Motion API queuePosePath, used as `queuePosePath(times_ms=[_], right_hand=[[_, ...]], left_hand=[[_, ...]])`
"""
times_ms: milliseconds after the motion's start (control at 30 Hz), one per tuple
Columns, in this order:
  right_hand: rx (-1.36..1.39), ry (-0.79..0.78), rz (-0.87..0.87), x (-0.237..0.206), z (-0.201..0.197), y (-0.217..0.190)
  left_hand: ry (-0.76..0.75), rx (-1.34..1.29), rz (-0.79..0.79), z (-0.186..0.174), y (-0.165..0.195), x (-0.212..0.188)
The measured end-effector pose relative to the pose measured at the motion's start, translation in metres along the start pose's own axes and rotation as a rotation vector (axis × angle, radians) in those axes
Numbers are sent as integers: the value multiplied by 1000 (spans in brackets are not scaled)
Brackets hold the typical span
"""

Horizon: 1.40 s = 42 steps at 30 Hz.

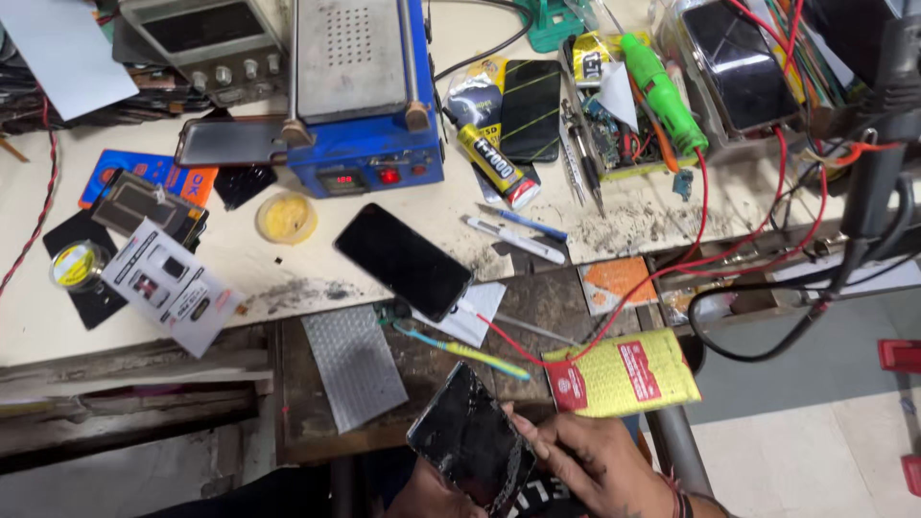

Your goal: The person holds a smartphone with a shattered screen and uses a small blue plastic scraper to pry and scrape the broken glass off the display. They work the tool along the cracked panel, peel away loosened glass fragments, and finally hold up the phone whose screen powers on showing a boot logo.

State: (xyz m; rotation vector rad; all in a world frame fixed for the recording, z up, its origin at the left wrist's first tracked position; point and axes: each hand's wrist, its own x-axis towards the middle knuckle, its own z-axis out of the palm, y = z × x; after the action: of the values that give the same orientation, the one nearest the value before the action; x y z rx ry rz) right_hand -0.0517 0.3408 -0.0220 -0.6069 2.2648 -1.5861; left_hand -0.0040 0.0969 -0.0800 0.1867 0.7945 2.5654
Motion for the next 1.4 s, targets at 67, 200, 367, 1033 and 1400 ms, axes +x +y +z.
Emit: queuePosePath(times_ms=[67,200,367,1033,1400], right_hand=[[21,-29,9,-4,3,-5],[114,-18,82,-7,8,-11],[113,-22,-10,-7,11,-13],[-438,120,-207,4,20,-19],[18,0,82,1,22,-21]], left_hand=[[-114,210,100,7,4,-8],[-115,205,167,16,10,-12],[-132,204,202,20,12,-6],[-95,148,238,5,8,-1],[-176,111,229,6,13,-3]])
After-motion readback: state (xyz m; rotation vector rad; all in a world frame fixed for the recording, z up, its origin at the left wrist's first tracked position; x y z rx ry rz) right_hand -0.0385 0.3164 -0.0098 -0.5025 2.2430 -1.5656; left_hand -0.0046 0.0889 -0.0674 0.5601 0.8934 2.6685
